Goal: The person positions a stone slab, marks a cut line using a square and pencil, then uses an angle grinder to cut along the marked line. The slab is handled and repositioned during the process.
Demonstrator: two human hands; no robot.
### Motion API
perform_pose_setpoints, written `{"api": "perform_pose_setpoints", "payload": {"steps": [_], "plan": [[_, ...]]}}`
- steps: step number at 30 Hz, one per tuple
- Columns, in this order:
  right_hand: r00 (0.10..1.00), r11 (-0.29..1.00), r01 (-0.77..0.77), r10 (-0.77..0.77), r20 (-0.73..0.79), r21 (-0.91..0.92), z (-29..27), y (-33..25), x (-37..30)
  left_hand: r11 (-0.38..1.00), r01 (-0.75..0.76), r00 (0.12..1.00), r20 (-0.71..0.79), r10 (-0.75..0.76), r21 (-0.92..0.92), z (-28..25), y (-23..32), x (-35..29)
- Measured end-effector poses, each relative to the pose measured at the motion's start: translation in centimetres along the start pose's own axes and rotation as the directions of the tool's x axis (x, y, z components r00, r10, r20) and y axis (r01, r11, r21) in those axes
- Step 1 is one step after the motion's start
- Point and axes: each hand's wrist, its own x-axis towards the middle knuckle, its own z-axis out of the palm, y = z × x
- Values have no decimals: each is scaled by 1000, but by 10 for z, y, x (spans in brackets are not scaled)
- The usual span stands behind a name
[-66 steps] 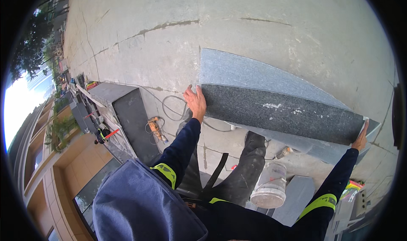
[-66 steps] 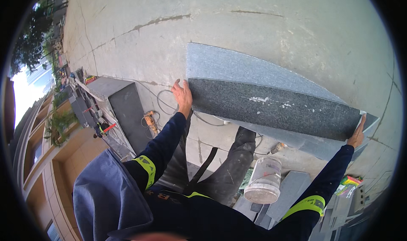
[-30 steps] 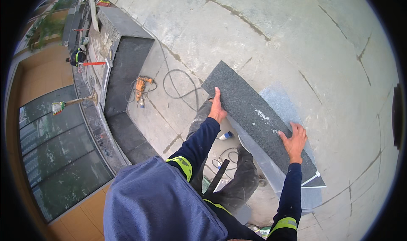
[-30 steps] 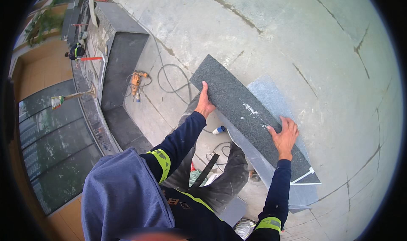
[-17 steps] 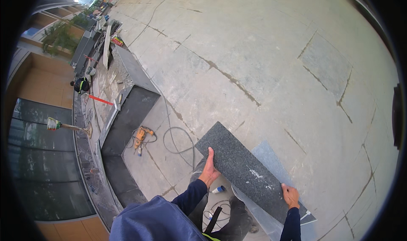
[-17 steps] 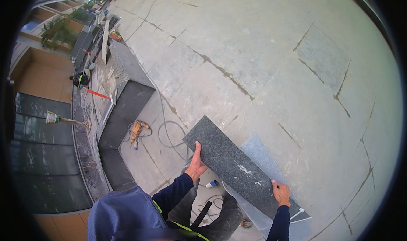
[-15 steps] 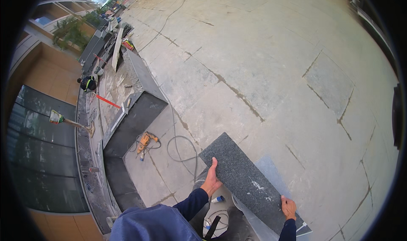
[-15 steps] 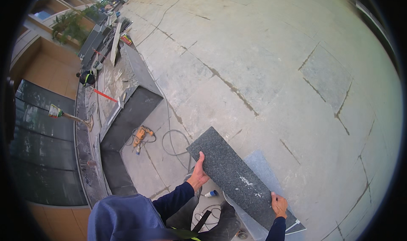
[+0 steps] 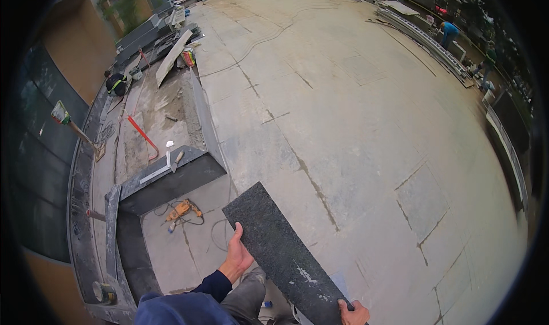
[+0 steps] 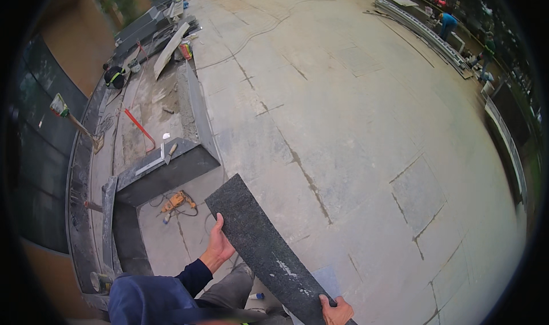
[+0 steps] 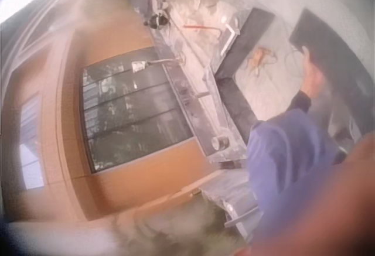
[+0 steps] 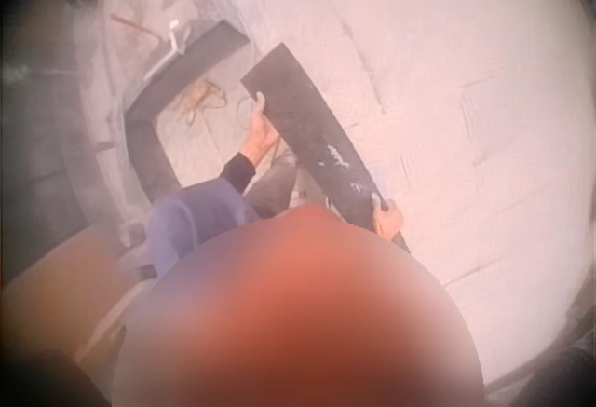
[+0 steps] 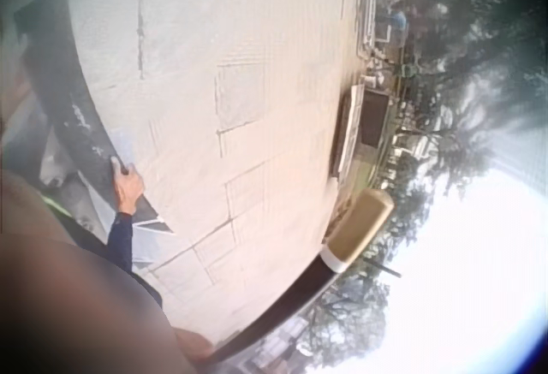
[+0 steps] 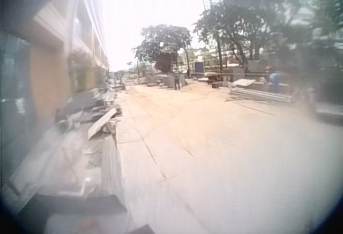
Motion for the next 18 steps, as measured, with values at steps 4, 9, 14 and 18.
{"api": "perform_pose_setpoints", "payload": {"steps": [4, 9, 14, 18], "plan": [[1000, 1000, 2, -2, 2, -25, -41, -140, 32, 995, -91, 993, 75, 93, -38, 45, 117, 39], [930, 958, 284, -267, -254, 31, -43, -262, 103, 947, -303, 931, 179, 319, -109, 103, 265, 73], [840, 793, 483, -301, -452, 372, -59, -378, 204, 801, -598, 737, 408, 539, 20, 238, 390, 105], [878, 477, 461, -125, -462, 748, -89, -493, 269, 648, -735, 524, 775, 353, 201, 314, 410, 173]]}}
